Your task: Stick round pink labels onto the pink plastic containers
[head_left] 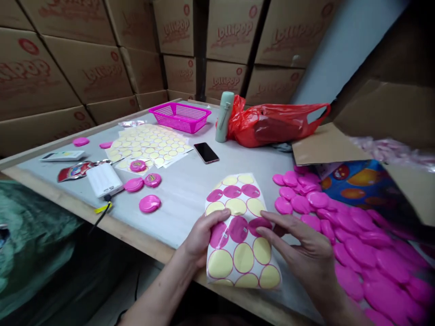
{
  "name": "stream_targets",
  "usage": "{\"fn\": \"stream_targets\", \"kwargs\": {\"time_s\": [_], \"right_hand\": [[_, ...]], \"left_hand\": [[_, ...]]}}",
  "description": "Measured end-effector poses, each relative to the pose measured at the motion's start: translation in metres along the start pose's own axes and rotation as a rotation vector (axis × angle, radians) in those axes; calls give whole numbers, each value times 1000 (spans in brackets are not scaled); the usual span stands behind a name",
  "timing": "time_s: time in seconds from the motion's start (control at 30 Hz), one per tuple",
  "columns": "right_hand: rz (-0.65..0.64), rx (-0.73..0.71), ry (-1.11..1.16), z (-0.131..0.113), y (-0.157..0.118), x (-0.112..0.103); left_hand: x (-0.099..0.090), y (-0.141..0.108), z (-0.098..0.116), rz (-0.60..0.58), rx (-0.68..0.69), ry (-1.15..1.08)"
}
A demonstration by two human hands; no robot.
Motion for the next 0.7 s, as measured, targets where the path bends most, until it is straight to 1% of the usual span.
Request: {"fn": "stream_targets", "kwargs": {"time_s": [0.1, 0.2, 0.33, 0.4, 0.5, 0.57, 0.63, 0.7], "right_hand": [[24, -50, -101, 2, -2, 3], [46, -77, -188, 2, -4, 4], [47, -161, -224, -4, -6, 4], [54, -140, -210, -5, -4, 3], [48, -18, -96, 0, 1, 1], [8, 29, -20, 4, 4, 2], [-14, 33, 6, 5, 5, 2], [7, 1, -28, 5, 3, 2]], "left_hand": [[-1, 2, -3, 47, -21, -5], [-2, 3, -5, 73, -2, 8], [-4, 4, -2, 160, 29, 12], [-5, 3, -1, 184, 48, 26], [-7, 0, -2, 147, 87, 108], [-7, -3, -5, 107, 92, 169], [-7, -4, -7, 72, 90, 207], [-6, -5, -7, 75, 97, 213]]}}
Point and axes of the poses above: each hand's wrist, its own y-axis towards the middle knuckle, its own x-axis out of the palm, z = x × y, the point moved 3 cm from there along y, towards the middle knuckle, and after that the axes turned 7 degrees about -z, right-handed, at the moved point
